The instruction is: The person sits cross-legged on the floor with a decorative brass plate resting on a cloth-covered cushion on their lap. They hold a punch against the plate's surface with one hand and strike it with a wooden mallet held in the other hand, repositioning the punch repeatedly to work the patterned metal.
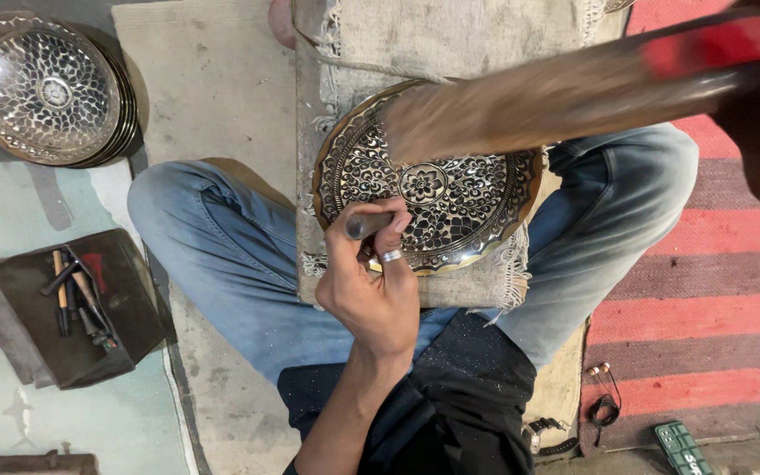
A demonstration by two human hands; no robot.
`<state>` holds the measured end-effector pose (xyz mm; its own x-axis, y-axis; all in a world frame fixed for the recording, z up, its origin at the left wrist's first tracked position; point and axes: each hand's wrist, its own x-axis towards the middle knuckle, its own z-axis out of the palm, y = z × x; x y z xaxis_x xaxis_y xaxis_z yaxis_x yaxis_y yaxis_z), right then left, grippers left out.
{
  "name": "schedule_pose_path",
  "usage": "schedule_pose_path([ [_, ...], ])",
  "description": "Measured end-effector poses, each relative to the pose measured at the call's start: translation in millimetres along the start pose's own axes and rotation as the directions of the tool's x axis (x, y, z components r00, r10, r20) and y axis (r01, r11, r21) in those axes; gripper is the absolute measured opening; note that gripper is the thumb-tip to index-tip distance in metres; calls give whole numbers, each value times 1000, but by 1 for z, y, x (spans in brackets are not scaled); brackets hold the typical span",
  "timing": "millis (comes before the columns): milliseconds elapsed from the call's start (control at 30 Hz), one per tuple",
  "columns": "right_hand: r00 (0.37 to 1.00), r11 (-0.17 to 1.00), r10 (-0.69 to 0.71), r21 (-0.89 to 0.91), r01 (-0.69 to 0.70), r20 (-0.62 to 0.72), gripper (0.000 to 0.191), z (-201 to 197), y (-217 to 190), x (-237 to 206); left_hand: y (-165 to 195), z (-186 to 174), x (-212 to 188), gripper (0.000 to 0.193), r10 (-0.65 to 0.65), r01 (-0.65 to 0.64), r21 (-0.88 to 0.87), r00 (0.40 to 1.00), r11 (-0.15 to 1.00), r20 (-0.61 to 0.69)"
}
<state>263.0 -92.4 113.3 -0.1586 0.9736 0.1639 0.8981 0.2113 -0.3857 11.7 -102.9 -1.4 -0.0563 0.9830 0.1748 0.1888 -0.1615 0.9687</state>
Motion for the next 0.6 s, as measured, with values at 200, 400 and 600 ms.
schedule_pose_path([
  [200, 976, 975, -197, -87, 205, 89, 34, -3, -22, 30, -7, 1, -3, 18, 56, -56, 34, 998, 998, 10],
  [400, 950, 948, -288, -106, 301, 119, 33, -7, -27, 40, -15, -2, -10, 13, 47, -34, 202, 997, 979, -56],
  [600, 956, 942, -267, -176, 286, 121, 31, -7, -26, 38, -14, -1, -9, 11, 94, -77, 244, 994, 967, -58],
])
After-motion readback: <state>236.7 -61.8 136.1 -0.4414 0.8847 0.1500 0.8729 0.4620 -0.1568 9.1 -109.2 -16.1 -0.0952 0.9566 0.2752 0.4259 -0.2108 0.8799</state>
